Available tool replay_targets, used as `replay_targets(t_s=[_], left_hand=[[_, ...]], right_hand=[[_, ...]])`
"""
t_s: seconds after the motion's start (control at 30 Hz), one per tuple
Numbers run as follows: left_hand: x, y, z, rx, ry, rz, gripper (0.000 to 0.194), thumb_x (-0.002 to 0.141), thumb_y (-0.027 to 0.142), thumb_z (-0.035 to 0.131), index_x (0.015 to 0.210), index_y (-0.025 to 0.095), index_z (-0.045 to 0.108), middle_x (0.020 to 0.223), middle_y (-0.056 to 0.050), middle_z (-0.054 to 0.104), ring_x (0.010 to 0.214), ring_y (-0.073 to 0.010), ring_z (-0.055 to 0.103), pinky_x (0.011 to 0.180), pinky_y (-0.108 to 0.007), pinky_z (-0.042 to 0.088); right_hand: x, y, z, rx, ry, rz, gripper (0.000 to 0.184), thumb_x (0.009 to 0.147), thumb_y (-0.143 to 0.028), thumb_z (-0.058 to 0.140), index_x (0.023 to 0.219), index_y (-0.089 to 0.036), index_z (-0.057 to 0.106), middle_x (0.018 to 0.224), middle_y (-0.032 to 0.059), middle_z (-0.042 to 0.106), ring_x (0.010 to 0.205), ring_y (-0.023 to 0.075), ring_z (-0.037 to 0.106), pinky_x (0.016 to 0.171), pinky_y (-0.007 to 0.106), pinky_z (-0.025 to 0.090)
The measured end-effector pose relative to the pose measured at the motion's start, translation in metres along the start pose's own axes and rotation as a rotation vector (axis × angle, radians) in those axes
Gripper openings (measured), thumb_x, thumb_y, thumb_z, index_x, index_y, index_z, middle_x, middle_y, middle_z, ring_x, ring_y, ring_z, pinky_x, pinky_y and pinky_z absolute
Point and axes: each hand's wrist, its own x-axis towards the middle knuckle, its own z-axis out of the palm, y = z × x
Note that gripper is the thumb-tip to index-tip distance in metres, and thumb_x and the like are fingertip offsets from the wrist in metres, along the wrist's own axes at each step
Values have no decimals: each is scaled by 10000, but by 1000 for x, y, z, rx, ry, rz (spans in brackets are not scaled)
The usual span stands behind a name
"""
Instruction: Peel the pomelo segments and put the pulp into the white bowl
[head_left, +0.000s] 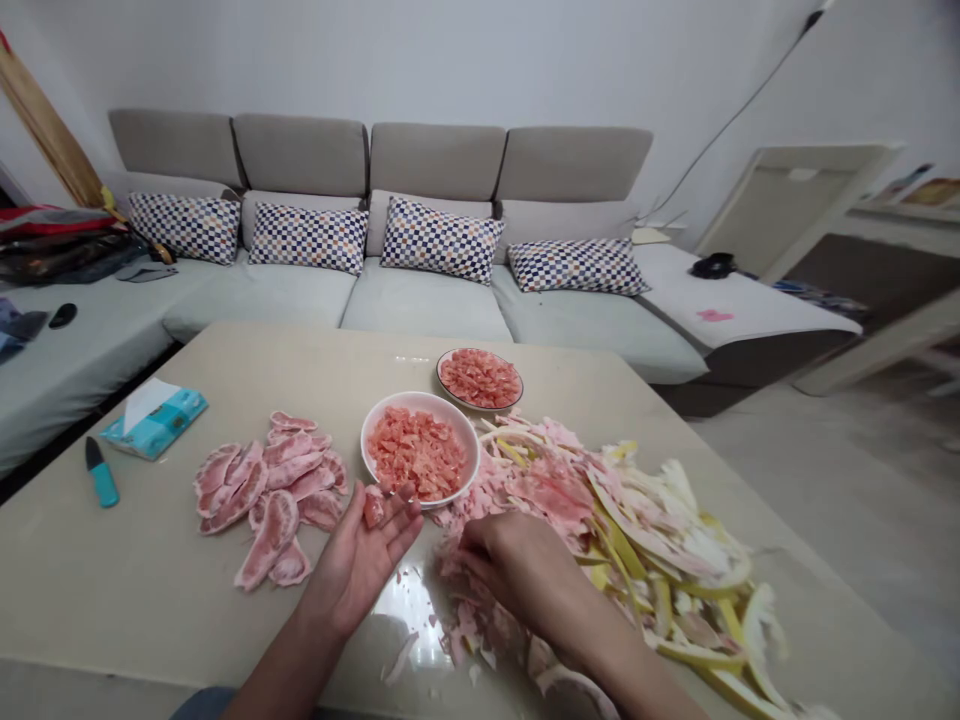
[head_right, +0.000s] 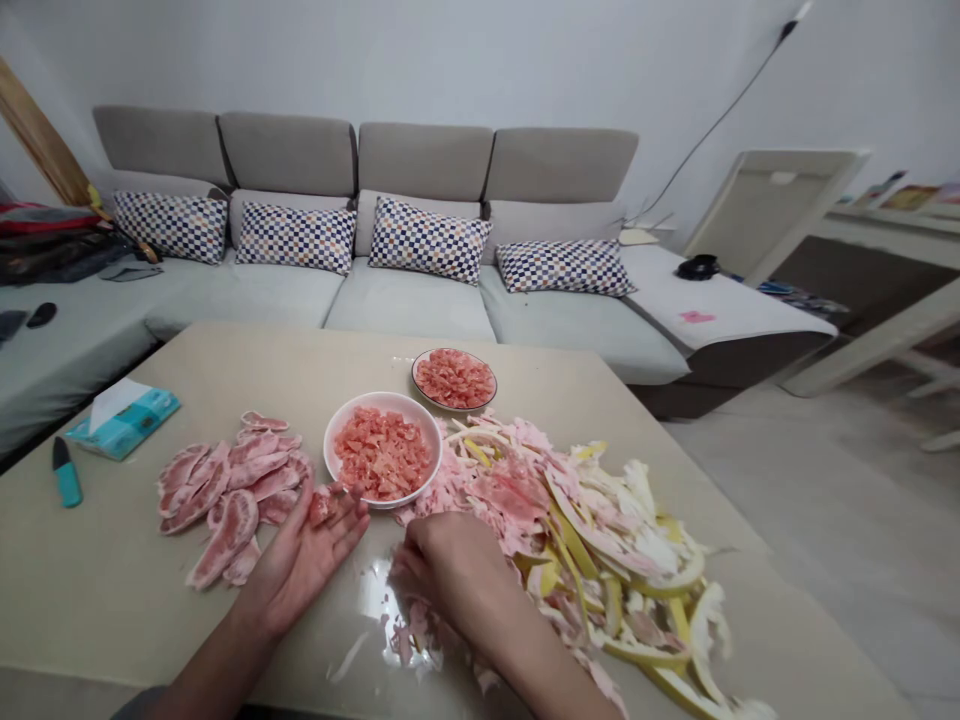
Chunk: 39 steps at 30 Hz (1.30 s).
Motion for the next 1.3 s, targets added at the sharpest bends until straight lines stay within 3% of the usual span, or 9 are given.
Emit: replay_targets(t_s=[0.1, 0.17, 0.27, 0.33, 0.53, 0.7, 0.83, 0.97, 1.3], left_hand=[[1, -1, -1, 26, -33, 5, 247, 898, 347, 545, 830, 117, 599, 1168, -172, 644, 1037, -248, 652, 953, -400, 510], [1, -2, -1, 49, -53, 27, 236, 886, 349, 564, 804, 129, 587, 1191, -164, 634, 1068, -252, 636, 975, -408, 489], [2, -5, 3, 80, -76, 84, 219, 858, 366, 604, 836, 150, 585, 1160, -138, 643, 1106, -247, 612, 994, -416, 465], [3, -9, 6, 96, -97, 113, 233, 847, 392, 613, 875, 162, 590, 1102, -117, 656, 1119, -236, 599, 997, -407, 455], [5, -17, 11, 207, -170, 237, 256, 823, 391, 648, 950, 172, 608, 990, -67, 665, 1047, -209, 612, 973, -357, 444], [0, -9, 10, 465, -189, 332, 277, 810, 328, 672, 1042, 199, 590, 1067, -72, 664, 1024, -200, 617, 916, -315, 455], [-1, -1, 11, 696, -103, 440, 321, 694, 242, 777, 984, 188, 651, 1020, -68, 689, 974, -209, 633, 851, -273, 465], [2, 4, 12, 738, -1, 466, 316, 611, 243, 825, 895, 167, 710, 927, -76, 717, 922, -227, 651, 818, -281, 474], [9, 3, 8, 734, -55, 486, 263, 687, 254, 777, 922, 173, 688, 913, -63, 721, 870, -199, 655, 785, -266, 473]], right_hand=[[2, -3, 0, 3, 49, 23, 176, 788, -252, 647, 621, -198, 650, 624, 49, 690, 581, 181, 618, 525, 249, 321], [3, -8, 1, 74, 115, -23, 14, 777, -209, 648, 782, -206, 661, 753, 48, 699, 677, 192, 626, 572, 251, 370], [5, -21, 8, 301, 176, -113, 397, 771, -212, 682, 1148, -241, 560, 1023, 56, 672, 832, 200, 628, 684, 275, 448], [10, -31, 16, 447, 209, -100, 539, 745, -287, 740, 1223, -249, 494, 1078, 56, 652, 871, 205, 626, 745, 303, 475], [27, -38, 32, 554, 385, -103, 178, 833, -252, 652, 996, -216, 590, 929, 51, 659, 817, 200, 621, 735, 324, 496], [27, -23, 27, 605, 513, -209, 194, 870, -242, 618, 1063, -244, 622, 982, 49, 690, 840, 190, 648, 758, 328, 523], [26, -17, 20, 618, 516, -268, 183, 861, -249, 632, 1042, -257, 661, 962, 45, 716, 851, 198, 670, 764, 338, 541], [27, -15, 19, 648, 496, -263, 170, 864, -252, 627, 1021, -262, 689, 964, 45, 731, 896, 208, 677, 807, 355, 542], [37, -13, 19, 720, 446, -230, 177, 827, -285, 674, 998, -239, 684, 945, 47, 714, 835, 192, 663, 733, 328, 553]])
